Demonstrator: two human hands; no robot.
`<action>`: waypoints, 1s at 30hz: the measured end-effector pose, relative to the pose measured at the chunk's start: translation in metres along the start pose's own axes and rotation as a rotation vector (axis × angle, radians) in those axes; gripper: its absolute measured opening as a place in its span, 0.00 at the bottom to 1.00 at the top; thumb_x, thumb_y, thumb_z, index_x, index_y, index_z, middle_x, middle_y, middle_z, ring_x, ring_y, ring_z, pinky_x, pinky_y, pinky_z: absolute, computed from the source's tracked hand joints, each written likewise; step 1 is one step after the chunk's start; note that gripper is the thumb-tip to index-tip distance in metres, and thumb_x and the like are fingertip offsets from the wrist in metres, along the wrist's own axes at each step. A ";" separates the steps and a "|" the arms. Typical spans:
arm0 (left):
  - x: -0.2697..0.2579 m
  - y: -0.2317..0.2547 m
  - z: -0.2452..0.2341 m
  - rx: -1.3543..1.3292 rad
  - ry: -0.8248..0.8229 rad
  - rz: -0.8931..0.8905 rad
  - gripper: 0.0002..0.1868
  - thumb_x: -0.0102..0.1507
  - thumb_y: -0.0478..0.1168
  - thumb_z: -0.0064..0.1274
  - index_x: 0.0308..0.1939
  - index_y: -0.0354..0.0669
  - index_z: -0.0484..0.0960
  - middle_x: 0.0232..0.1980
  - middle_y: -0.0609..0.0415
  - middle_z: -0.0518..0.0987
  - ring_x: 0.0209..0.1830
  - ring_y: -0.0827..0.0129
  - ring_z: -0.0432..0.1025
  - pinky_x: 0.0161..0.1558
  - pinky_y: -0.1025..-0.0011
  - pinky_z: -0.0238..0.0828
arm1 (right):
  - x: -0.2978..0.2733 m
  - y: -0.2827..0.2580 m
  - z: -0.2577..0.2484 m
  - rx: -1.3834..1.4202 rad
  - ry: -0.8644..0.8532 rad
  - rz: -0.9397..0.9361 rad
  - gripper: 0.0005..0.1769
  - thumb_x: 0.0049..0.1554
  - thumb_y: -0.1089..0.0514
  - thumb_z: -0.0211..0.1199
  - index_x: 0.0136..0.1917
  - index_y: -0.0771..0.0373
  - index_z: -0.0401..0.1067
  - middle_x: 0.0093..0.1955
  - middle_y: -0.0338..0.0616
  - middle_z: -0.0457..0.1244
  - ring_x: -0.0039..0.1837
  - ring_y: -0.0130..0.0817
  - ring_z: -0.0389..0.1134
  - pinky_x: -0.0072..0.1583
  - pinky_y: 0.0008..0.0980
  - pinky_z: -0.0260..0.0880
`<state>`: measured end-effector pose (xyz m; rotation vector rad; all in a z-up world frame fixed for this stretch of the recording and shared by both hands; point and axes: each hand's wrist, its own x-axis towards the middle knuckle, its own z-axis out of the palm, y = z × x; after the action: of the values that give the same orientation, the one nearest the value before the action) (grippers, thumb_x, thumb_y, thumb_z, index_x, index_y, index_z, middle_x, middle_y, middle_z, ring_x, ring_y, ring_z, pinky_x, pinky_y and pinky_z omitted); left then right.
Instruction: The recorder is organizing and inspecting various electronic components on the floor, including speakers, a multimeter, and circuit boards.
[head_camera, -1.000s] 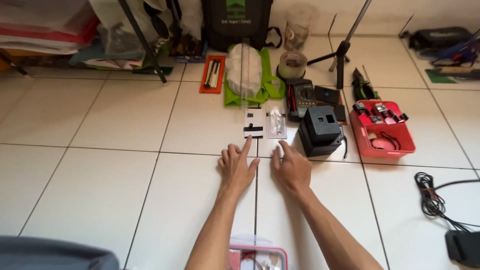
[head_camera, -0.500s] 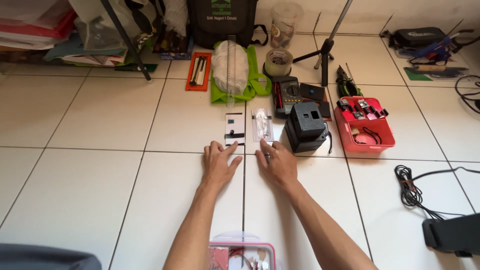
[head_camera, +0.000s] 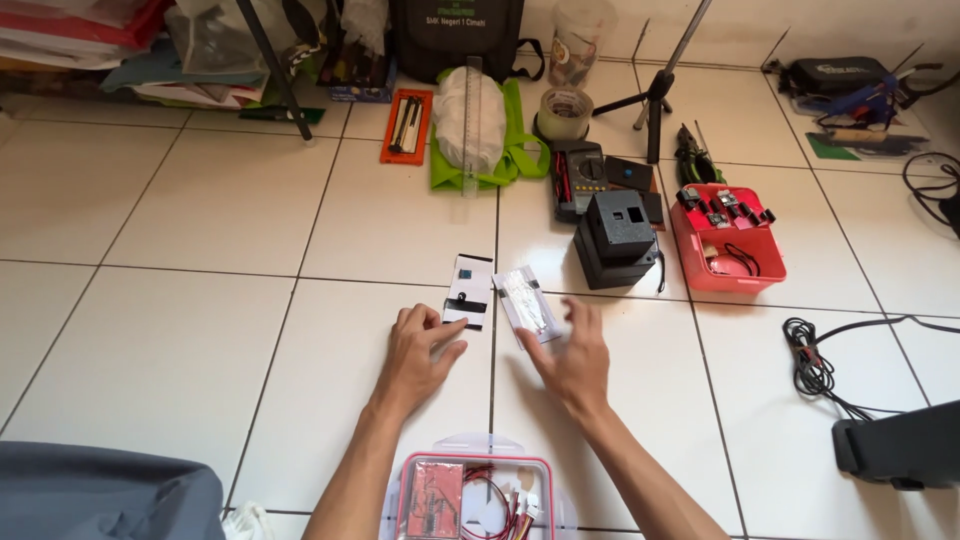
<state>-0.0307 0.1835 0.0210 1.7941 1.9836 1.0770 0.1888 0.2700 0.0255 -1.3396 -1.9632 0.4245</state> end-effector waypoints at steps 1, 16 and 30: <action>-0.001 0.003 -0.002 -0.001 -0.002 -0.001 0.20 0.57 0.41 0.65 0.54 0.48 0.87 0.42 0.52 0.73 0.47 0.59 0.66 0.54 0.62 0.66 | 0.006 -0.005 0.001 -0.001 -0.001 0.002 0.39 0.48 0.39 0.72 0.60 0.72 0.71 0.47 0.55 0.64 0.40 0.45 0.70 0.40 0.42 0.73; 0.011 0.005 -0.006 0.015 0.023 -0.066 0.18 0.58 0.44 0.65 0.49 0.42 0.82 0.41 0.53 0.77 0.46 0.60 0.71 0.53 0.61 0.67 | 0.112 -0.009 0.066 0.215 -0.002 0.262 0.16 0.57 0.50 0.64 0.45 0.65 0.82 0.40 0.50 0.73 0.35 0.37 0.74 0.44 0.39 0.77; 0.025 0.023 -0.007 0.361 0.031 -0.345 0.40 0.53 0.65 0.63 0.66 0.55 0.77 0.46 0.55 0.71 0.51 0.62 0.64 0.57 0.58 0.58 | 0.060 -0.007 0.042 -0.243 -0.272 0.178 0.49 0.39 0.43 0.83 0.63 0.75 0.67 0.55 0.62 0.65 0.55 0.52 0.68 0.58 0.46 0.70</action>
<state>-0.0234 0.2040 0.0478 1.5032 2.5149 0.6769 0.1419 0.3264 0.0225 -1.6945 -2.1796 0.4856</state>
